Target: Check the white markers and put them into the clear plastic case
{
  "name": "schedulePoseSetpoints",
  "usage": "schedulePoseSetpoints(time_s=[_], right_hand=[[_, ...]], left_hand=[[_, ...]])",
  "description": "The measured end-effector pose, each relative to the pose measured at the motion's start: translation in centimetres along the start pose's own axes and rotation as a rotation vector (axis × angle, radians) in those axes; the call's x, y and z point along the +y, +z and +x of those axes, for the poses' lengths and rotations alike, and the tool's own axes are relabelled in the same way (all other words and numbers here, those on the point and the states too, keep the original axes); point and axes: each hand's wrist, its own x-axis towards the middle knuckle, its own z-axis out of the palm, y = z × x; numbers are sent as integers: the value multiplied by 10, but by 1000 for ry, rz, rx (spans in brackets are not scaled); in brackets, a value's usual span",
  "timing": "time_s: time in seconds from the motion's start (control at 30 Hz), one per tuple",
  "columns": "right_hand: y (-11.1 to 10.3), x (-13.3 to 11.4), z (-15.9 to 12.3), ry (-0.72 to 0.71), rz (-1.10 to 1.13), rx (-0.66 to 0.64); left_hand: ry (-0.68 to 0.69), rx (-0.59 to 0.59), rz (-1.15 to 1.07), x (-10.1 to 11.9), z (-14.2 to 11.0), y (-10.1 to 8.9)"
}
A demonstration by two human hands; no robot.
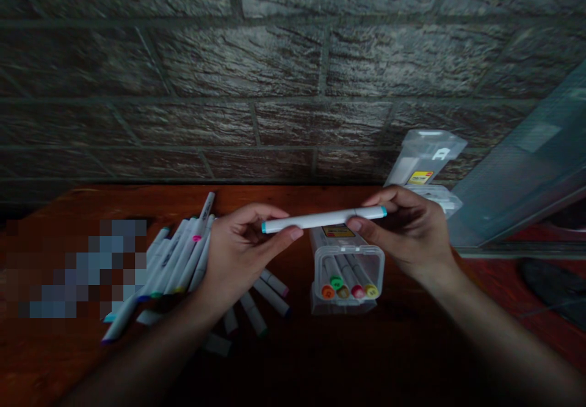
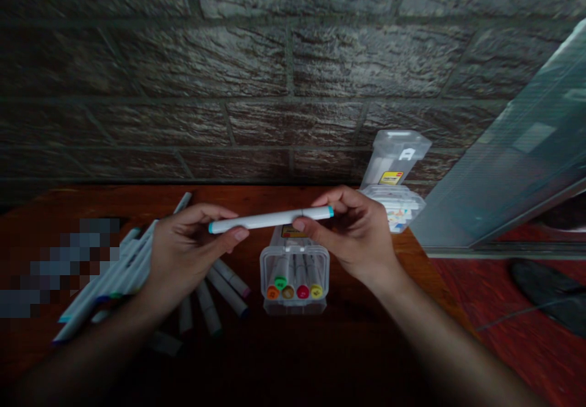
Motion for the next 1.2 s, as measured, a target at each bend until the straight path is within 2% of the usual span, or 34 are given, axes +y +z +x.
schedulePoseSetpoints(time_s=[0.23, 0.47, 0.83, 1.2], right_hand=[[-2, -1, 1, 35, 2, -27], [-4, 1, 2, 113, 129, -60], [-9, 8, 1, 179, 210, -69], [-9, 4, 1, 255, 334, -68]], left_hand=[[-1, 0, 7, -1, 2, -1], [-94, -32, -32, -3, 3, -5], [-131, -87, -288, -15, 3, -10], [-185, -65, -406, -9, 6, -8]])
